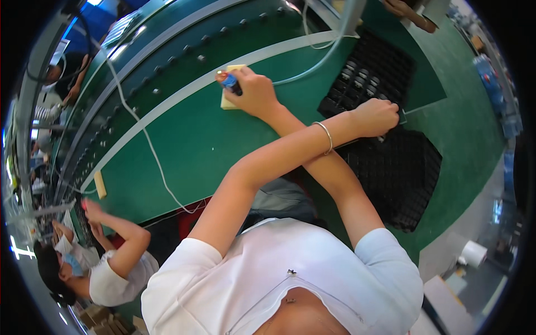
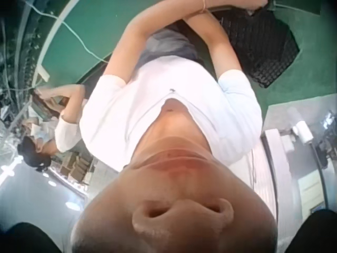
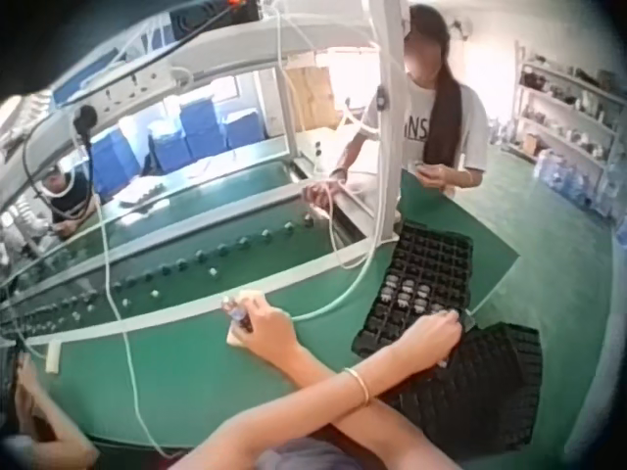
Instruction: Assembling small electronic components on a production line workstation.
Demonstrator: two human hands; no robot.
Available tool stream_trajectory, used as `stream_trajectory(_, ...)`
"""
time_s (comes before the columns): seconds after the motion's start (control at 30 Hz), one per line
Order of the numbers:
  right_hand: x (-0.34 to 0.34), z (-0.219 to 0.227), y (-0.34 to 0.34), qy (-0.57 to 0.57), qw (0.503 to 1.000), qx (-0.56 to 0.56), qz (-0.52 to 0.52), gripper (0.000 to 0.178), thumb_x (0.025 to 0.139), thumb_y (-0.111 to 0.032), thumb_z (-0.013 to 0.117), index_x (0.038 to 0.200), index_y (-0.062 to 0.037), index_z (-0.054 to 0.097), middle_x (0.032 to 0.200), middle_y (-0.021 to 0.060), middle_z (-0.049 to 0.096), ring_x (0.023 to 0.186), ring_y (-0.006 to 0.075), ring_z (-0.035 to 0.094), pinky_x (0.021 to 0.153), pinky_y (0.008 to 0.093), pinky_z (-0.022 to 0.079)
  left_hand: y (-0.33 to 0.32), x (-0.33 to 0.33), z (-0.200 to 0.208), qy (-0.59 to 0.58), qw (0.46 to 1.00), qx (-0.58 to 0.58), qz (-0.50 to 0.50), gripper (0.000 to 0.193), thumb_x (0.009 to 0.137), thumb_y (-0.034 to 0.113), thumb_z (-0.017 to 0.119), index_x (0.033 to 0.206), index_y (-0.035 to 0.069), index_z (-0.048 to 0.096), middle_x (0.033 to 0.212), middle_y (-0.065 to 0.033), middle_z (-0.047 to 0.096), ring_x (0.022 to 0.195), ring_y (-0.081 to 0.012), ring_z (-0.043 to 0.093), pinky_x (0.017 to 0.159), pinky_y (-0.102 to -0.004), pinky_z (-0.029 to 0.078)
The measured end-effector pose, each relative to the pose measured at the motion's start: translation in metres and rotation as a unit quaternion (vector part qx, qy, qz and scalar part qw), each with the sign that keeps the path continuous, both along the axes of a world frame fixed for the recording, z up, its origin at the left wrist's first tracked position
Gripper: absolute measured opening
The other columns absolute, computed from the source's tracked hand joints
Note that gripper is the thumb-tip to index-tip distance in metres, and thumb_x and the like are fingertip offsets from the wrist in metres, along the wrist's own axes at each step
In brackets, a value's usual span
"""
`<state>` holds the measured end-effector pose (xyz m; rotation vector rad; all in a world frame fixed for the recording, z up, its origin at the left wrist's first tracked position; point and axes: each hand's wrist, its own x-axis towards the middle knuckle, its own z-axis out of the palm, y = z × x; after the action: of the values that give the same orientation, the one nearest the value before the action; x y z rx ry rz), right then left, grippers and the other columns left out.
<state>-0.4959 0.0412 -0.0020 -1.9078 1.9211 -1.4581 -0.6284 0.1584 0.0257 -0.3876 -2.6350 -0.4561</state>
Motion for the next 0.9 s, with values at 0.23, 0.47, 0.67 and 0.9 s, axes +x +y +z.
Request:
stream_trajectory(0.23,-0.004,0.000,0.001,-0.002,1.000,-0.006,-0.013,0.036,0.078,-0.032,0.073,0.105,-0.0079,0.068,0.100,0.0116,0.066,0.077,0.0356,0.067,0.068,0.0421,0.055,-0.014,0.067,0.069,-0.033,0.936,0.350,0.017,0.015,0.076,0.012,0.069,0.086,0.003,0.063,0.077,-0.0089,0.065,0.066,-0.0197,0.064,0.062,-0.0314,0.050)
stream_trajectory(0.47,0.004,0.002,-0.004,0.001,1.000,0.013,-0.025,0.035,0.078,-0.030,0.073,0.104,-0.0067,0.067,0.095,0.0127,0.066,0.076,0.0358,0.067,0.067,0.0427,0.054,-0.054,0.176,0.071,0.112,0.815,0.566,0.056,0.038,0.073,0.000,0.066,0.111,0.000,0.063,0.092,-0.0050,0.066,0.069,-0.0047,0.059,0.061,-0.0186,0.046)
stream_trajectory(0.67,0.000,-0.001,-0.009,-0.003,1.000,-0.003,-0.021,0.036,0.079,-0.028,0.073,0.104,-0.0050,0.062,0.093,0.0155,0.065,0.076,0.0374,0.066,0.066,0.0429,0.054,-0.142,0.268,0.047,0.369,0.646,0.605,0.284,0.021,0.092,0.008,0.051,0.104,-0.001,0.066,0.084,-0.0068,0.067,0.066,-0.0091,0.058,0.057,-0.0197,0.046)
stream_trajectory(0.9,-0.007,0.001,-0.001,-0.019,0.999,0.014,-0.033,0.036,0.078,-0.027,0.074,0.105,-0.0059,0.063,0.096,0.0142,0.066,0.077,0.0365,0.067,0.068,0.0418,0.055,-0.193,0.288,-0.025,0.376,0.542,0.680,0.320,0.026,0.097,0.018,0.050,0.105,-0.002,0.064,0.076,-0.0083,0.064,0.058,-0.0132,0.055,0.050,-0.0241,0.042)
